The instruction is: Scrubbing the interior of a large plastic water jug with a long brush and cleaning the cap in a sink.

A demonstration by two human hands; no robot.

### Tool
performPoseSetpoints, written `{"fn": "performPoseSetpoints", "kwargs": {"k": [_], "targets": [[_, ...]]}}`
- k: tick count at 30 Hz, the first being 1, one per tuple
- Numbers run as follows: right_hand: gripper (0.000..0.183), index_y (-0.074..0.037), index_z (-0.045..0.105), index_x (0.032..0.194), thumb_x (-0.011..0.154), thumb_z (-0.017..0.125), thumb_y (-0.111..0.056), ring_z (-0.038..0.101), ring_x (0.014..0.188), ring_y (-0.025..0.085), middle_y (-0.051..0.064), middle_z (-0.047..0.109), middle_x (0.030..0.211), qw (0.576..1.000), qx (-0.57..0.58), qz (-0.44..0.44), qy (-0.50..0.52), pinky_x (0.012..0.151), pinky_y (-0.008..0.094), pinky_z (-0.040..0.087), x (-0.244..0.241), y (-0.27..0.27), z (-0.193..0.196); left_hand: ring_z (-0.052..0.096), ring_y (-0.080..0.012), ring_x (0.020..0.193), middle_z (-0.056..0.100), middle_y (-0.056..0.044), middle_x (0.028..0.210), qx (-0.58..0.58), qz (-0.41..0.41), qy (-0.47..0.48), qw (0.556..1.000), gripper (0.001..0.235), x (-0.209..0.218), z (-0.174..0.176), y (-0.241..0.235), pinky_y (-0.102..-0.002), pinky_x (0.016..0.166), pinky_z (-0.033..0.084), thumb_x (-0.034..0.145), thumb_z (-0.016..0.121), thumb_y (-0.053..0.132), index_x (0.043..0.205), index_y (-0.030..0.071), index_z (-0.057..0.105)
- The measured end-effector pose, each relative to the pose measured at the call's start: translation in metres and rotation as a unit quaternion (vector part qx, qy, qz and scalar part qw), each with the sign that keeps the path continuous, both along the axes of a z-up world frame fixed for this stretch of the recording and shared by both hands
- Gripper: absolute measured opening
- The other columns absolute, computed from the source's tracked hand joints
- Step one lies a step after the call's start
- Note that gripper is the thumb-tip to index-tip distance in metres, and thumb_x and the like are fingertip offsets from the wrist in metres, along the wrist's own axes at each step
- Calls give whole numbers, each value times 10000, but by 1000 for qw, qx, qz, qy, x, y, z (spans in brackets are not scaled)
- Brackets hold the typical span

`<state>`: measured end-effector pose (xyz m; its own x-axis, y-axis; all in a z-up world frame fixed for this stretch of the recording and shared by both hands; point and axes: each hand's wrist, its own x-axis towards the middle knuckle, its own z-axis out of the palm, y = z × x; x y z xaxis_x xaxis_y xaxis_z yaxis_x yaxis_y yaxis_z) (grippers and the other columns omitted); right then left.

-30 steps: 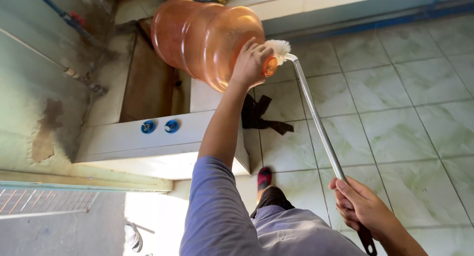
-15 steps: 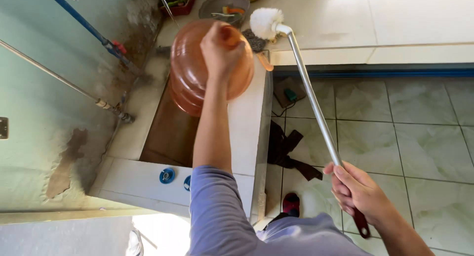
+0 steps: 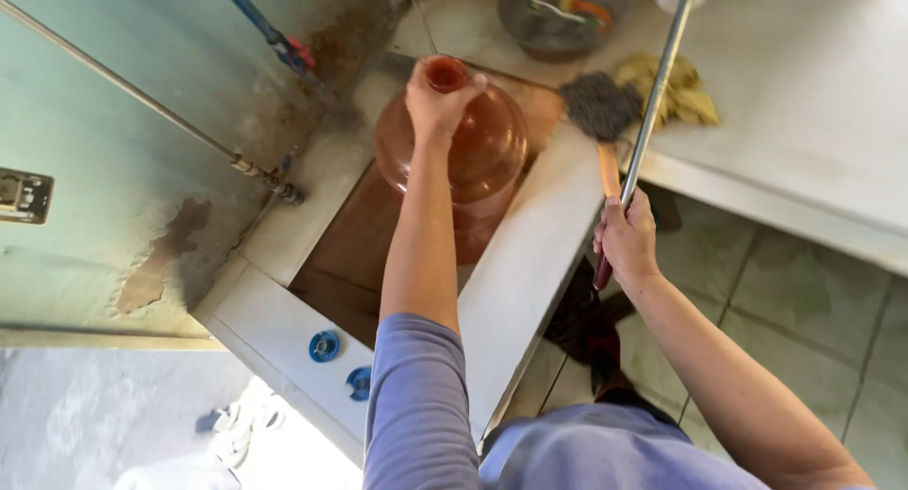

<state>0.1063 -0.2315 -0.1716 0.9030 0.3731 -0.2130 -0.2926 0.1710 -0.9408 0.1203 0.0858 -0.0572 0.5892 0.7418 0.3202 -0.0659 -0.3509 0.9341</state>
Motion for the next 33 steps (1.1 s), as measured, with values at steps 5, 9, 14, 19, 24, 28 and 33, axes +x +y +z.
{"fn": "performPoseSetpoints", "kwargs": {"k": [5, 9, 14, 19, 24, 28, 33], "targets": [[302, -24, 403, 1275, 1040, 587, -69, 584, 726, 167, 105, 542, 1015, 988, -89, -8, -129, 591, 346, 544, 139, 62, -30, 738, -199, 896, 776, -75, 986, -22, 78, 38, 996, 523, 74, -41, 45, -356, 846, 606, 587, 986, 214, 996, 84, 686], [778, -14, 258, 1555, 965, 758, -94, 510, 1214, 325, 186, 306, 1498, 914, -254, -55, -312, 1026, 410, 458, 212, 70, -76, 730, -201, 904, 769, -65, 981, -4, 148, 73, 986, 530, 99, -65, 74, -352, 847, 591, 586, 1000, 238, 992, 91, 694], [631, -13, 406, 1585, 1048, 731, -79, 476, 1411, 359, 209, 361, 1596, 823, -212, -41, -525, 1125, 429, 472, 188, 116, 27, 711, -191, 850, 758, -38, 924, -22, 143, 80, 986, 504, 122, -107, 83, -348, 802, 602, 606, 976, 278, 988, 118, 687], [306, -18, 590, 1358, 1105, 563, -189, 685, 1160, 233, 170, 596, 1334, 945, 8, 189, -266, 951, 335, 606, 192, 229, 31, 708, -179, 846, 745, -39, 916, -12, 116, 56, 992, 445, 122, -155, 84, -336, 806, 598, 664, 948, 240, 1002, 120, 684], [292, -51, 662, 1106, 1075, 526, -308, 700, 795, 181, 75, 682, 919, 963, 47, 265, 32, 674, 320, 607, 209, 330, 23, 726, -206, 867, 748, -69, 925, -11, 123, 58, 991, 415, 111, -211, 104, -345, 817, 602, 670, 888, 161, 1029, 105, 688], [332, -114, 593, 885, 1074, 534, -381, 529, 579, 115, 18, 589, 730, 924, 71, 308, 216, 466, 235, 411, 215, 384, 2, 714, -265, 1002, 737, -121, 1068, 15, 116, 38, 992, 571, 103, -229, 104, -374, 861, 588, 629, 872, 118, 1162, 81, 674], [397, -145, 549, 820, 1108, 577, -417, 441, 499, 63, -34, 502, 648, 845, 81, 402, 343, 382, 180, 277, 225, 398, -36, 713, -232, 1012, 733, -92, 1088, -100, 110, 34, 988, 555, 109, -255, 98, -341, 865, 592, 718, 880, 149, 1223, 81, 659]]}}
